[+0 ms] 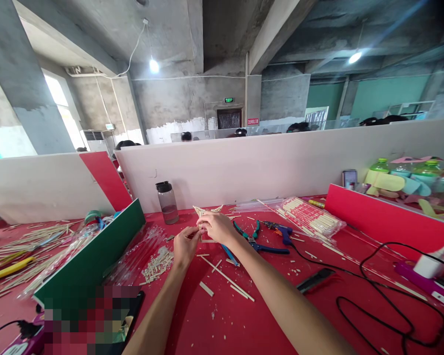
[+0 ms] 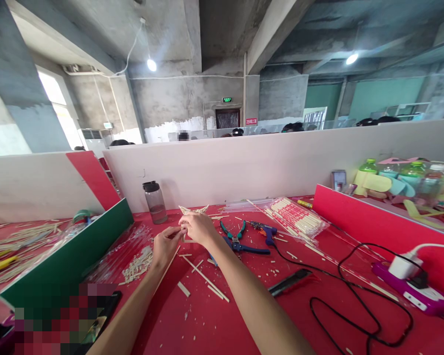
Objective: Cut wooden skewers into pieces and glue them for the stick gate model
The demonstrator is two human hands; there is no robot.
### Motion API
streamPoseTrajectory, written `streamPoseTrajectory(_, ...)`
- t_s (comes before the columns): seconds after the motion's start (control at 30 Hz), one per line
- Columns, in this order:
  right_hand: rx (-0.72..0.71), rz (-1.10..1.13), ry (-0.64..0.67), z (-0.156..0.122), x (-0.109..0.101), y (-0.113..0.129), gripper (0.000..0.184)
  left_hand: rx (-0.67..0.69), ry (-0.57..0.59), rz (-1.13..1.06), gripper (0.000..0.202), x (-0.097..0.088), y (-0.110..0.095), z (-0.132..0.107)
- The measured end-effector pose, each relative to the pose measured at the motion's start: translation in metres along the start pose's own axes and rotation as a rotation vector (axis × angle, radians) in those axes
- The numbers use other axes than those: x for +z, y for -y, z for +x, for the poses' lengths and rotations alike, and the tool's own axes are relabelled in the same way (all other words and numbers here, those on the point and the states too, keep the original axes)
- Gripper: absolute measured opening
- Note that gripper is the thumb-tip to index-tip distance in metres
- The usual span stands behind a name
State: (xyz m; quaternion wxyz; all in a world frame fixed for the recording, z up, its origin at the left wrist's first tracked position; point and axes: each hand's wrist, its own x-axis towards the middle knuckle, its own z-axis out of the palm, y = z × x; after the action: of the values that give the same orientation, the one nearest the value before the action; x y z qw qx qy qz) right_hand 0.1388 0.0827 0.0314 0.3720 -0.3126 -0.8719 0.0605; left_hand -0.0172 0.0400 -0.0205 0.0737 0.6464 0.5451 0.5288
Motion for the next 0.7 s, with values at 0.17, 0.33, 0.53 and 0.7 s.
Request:
streamPoseTrajectory(0.17, -0.008, -0.006, -0.013, 0.000, 0.003, -0.002, 0.017, 0.040, -0.001, 0.012, 0.026, -0.003, -0.002, -0.002)
streamPoseTrajectory(0.33, 0.024, 0.059, -0.079, 0.001, -0.007, -0.013, 0.025, 0.221, 0.156, -0.068, 0.022, -0.005, -0.013, -0.003)
streamPoseTrajectory(0.53, -0.051, 0.193, -0.039, 0.000, -0.014, -0.024, 0.022, 0.003, 0.066, -0.293, 0.028, 0.002, -0.010, 0.002)
streamPoseTrajectory(0.7, -0.062, 0.212, -0.041, -0.001, -0.012, -0.023, 0.022, -0.072, 0.161, -0.449, 0.031, 0.004, -0.005, 0.005)
